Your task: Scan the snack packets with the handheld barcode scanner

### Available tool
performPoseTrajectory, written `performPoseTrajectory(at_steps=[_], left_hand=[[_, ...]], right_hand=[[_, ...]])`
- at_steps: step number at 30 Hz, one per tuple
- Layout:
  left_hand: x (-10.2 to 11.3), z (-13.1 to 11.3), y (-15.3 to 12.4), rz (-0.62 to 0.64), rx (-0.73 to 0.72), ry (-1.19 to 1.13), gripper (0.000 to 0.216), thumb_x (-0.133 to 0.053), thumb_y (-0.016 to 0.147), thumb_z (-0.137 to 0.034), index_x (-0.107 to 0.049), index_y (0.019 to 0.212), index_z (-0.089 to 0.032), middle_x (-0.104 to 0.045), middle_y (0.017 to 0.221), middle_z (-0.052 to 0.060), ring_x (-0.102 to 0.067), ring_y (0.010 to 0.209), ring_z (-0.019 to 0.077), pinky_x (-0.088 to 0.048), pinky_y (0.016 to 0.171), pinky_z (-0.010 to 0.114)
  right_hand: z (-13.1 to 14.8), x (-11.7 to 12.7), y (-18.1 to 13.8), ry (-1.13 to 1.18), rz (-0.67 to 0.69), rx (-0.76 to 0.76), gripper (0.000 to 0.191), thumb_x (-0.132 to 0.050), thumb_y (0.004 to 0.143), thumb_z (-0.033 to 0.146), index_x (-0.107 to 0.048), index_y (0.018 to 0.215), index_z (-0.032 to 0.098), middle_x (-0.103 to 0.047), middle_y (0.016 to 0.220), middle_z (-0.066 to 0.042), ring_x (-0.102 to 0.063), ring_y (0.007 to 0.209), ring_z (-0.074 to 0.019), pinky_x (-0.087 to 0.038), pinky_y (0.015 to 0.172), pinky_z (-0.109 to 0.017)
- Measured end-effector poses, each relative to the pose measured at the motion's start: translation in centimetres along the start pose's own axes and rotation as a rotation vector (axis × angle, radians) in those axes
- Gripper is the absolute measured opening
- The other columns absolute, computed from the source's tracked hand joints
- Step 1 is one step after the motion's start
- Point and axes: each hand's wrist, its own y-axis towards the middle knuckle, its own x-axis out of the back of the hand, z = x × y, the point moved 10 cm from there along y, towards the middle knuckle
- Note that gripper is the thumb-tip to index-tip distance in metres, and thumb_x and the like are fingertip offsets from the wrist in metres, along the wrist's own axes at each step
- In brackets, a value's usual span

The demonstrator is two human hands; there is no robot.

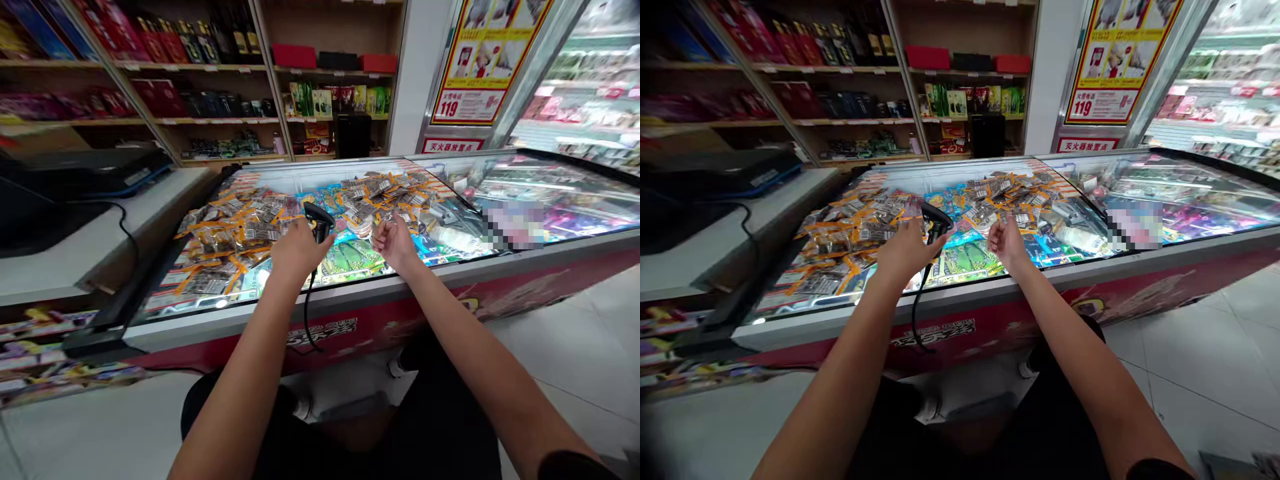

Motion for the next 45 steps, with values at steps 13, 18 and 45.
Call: performPoseTrajectory(at_steps=[13, 18, 45], left_hand=[[-3.8, 1.0, 3.2, 0.025, 0.039, -0.408, 0.052, -0.071, 0.076, -0.047, -0.059, 0.115, -0.015, -0.071, 0.111, 0.024, -0.068, 0.107, 0.0429, -0.051, 0.085, 0.046], [-2.9, 2.3, 3.6, 0.121, -0.045, -0.896, 0.037, -0.042, 0.085, -0.049, -0.059, 0.093, -0.018, -0.067, 0.08, 0.01, -0.064, 0.064, 0.0217, -0.044, 0.054, 0.03], [1.2, 8.2, 7.2, 0.413, -0.284, -1.717, 0.012, -0.055, 0.079, -0.032, -0.054, 0.081, -0.02, -0.041, 0.06, -0.002, -0.041, 0.045, 0.0121, -0.037, 0.048, 0.029]], right_hand=[[-0.3, -0.8, -0.9, -0.218, 0.049, 0.081, 0.063, -0.047, 0.094, 0.075, -0.057, 0.063, 0.021, -0.036, 0.056, 0.002, -0.033, 0.051, -0.0124, -0.029, 0.053, -0.029], [-0.7, -0.6, -0.6, -0.206, 0.056, 0.05, 0.058, -0.049, 0.095, 0.07, -0.057, 0.064, 0.021, -0.039, 0.056, 0.002, -0.032, 0.051, -0.0126, -0.028, 0.053, -0.028], [-8.4, -16.3, 13.2, -1.705, 0.59, 0.437, 0.063, -0.049, 0.097, 0.071, -0.056, 0.137, 0.024, -0.06, 0.14, -0.014, -0.048, 0.136, -0.0362, -0.039, 0.11, -0.055]])
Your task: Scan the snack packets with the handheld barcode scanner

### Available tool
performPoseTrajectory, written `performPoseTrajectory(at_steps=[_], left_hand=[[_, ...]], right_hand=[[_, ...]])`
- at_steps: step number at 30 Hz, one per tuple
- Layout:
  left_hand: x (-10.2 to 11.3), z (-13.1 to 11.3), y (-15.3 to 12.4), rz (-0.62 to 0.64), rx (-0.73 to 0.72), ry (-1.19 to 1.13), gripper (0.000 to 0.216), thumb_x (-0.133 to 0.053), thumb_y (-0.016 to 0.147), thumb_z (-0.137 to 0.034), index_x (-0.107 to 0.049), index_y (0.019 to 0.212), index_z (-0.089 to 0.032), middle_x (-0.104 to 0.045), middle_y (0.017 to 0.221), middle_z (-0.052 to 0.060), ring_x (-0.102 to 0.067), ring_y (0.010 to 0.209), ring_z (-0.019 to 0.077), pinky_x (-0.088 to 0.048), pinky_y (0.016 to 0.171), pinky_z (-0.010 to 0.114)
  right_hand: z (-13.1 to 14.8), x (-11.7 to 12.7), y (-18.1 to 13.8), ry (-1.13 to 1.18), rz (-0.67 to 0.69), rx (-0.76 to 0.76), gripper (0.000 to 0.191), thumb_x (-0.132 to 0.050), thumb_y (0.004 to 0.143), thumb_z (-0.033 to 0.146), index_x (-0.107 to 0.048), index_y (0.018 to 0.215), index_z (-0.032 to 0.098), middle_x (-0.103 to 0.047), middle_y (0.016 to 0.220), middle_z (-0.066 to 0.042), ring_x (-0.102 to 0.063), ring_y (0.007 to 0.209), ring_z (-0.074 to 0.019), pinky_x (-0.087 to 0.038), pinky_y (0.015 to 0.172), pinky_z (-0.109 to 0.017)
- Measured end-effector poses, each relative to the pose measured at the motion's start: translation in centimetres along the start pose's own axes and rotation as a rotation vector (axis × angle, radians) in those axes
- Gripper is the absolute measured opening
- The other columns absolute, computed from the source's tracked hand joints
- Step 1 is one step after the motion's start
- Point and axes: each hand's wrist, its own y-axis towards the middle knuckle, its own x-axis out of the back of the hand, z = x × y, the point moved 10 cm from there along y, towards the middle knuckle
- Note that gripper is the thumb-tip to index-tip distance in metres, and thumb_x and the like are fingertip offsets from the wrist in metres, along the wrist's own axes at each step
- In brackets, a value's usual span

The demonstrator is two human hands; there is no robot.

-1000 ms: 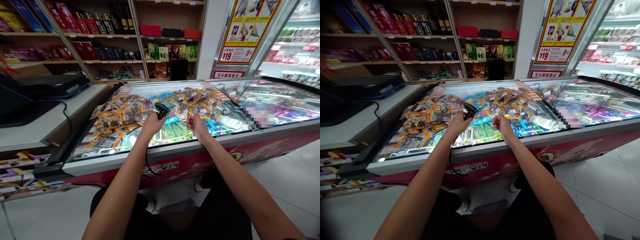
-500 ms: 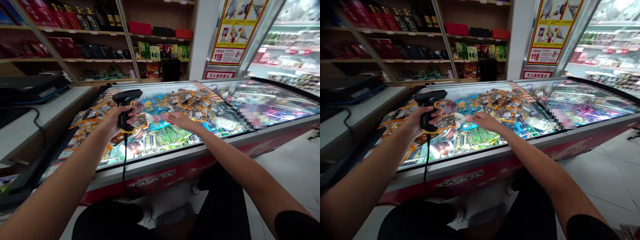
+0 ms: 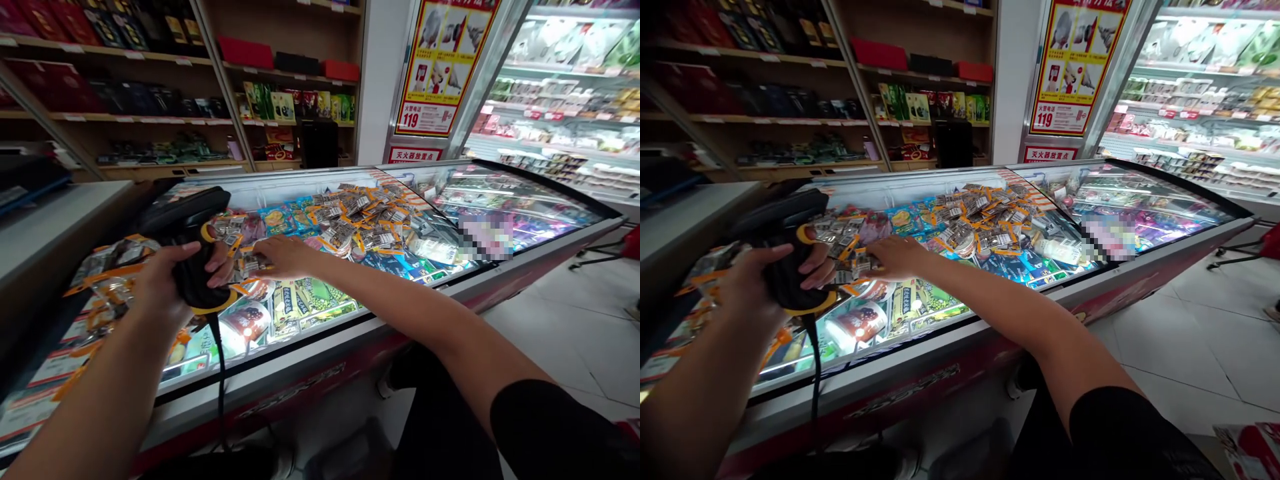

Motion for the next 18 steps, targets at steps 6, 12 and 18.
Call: performPoseTrajectory(at_steps=[6, 12, 18], left_hand=[[-0.6, 0.6, -0.4, -0.086, 0.016, -0.051, 0.018, -0.055, 0.079, -0.033, -0.059, 0.093, -0.023, -0.044, 0.059, -0.003, -0.04, 0.043, 0.0111, -0.033, 0.046, 0.028], [-1.7, 2.0, -0.3, -0.002, 0.046, 0.085, 0.029, -0.052, 0.08, -0.042, -0.059, 0.101, -0.023, -0.055, 0.055, 0.001, -0.048, 0.044, 0.0179, -0.037, 0.044, 0.03], [-4.7, 2.4, -0.3, 0.17, -0.006, 0.174, 0.038, -0.046, 0.086, -0.05, -0.059, 0.105, -0.021, -0.06, 0.055, 0.002, -0.05, 0.04, 0.0176, -0.04, 0.042, 0.03]], right_hand=[[-1.1, 2.4, -3.2, -0.114, -0.024, 0.013, 0.063, -0.064, 0.087, 0.073, -0.058, 0.118, 0.018, -0.065, 0.114, -0.017, -0.058, 0.109, -0.0335, -0.048, 0.09, -0.047], [-3.1, 6.7, -6.7, -0.11, -0.107, -0.041, 0.07, -0.089, 0.076, 0.046, -0.052, 0.13, 0.021, -0.052, 0.133, -0.017, -0.06, 0.099, -0.0282, -0.05, 0.08, -0.042], [-5.1, 9.6, -9.2, 0.216, -0.279, 0.0, 0.021, -0.069, 0.095, 0.026, -0.064, 0.116, 0.022, -0.056, 0.132, -0.01, -0.058, 0.114, -0.0251, -0.048, 0.097, -0.043]])
